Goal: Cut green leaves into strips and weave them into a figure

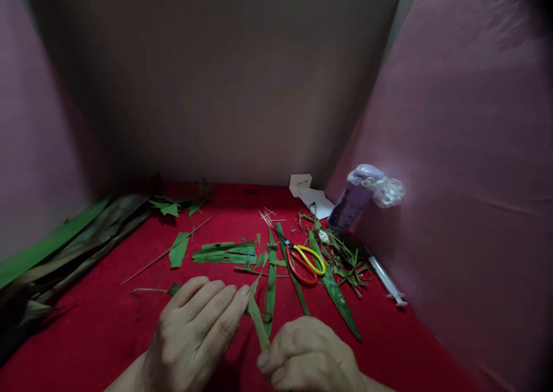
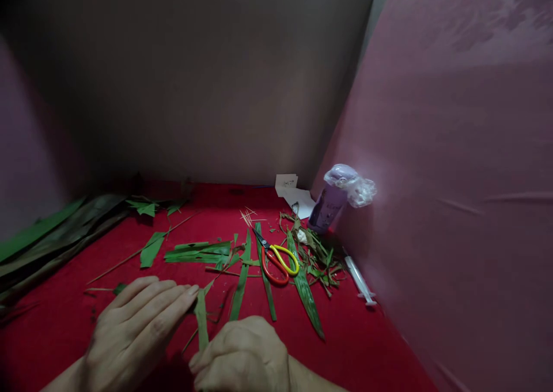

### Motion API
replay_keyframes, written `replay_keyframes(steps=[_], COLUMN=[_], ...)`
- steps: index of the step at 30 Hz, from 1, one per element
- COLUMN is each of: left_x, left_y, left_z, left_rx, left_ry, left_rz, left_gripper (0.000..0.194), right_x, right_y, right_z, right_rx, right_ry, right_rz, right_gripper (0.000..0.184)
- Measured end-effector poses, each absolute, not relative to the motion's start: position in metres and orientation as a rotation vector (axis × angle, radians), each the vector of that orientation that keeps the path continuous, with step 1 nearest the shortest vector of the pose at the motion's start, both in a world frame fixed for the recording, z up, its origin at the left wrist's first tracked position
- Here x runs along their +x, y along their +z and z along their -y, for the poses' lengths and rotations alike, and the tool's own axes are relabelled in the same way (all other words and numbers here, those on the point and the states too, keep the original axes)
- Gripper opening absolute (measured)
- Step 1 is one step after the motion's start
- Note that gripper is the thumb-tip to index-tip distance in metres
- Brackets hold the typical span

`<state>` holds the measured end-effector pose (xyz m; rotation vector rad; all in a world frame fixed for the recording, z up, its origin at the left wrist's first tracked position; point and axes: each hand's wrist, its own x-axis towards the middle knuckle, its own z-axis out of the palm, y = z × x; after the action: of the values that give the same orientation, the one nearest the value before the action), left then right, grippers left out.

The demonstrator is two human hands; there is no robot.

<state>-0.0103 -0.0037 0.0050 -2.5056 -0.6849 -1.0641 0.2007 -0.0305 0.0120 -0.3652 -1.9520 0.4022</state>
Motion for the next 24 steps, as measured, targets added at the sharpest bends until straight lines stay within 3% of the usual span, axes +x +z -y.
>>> replay_keyframes(steps=[6,15,24], left_x=[-0.018,0.000,0.000], left_y=[0.005,0.010,0.008], left_z=[0.000,0.000,-0.002], left_rx=[-2.568,-2.568,-2.608], left_ry=[-0.930,-1.193,-1.212], left_rz=[0.573,0.694,0.696], left_gripper=[0.034,0.031,0.027], right_x=[0.199,0.197,0.202], right_y=[0.004,0.001,0.003], right_z=[0.031,0.040,0.037], right_rx=[-0.315,-0.380,-0.374], right_ry=[0.373,0.399,0.434], right_rz=[1.935,1.927,1.987], right_gripper=[0.021,0.020,0.019])
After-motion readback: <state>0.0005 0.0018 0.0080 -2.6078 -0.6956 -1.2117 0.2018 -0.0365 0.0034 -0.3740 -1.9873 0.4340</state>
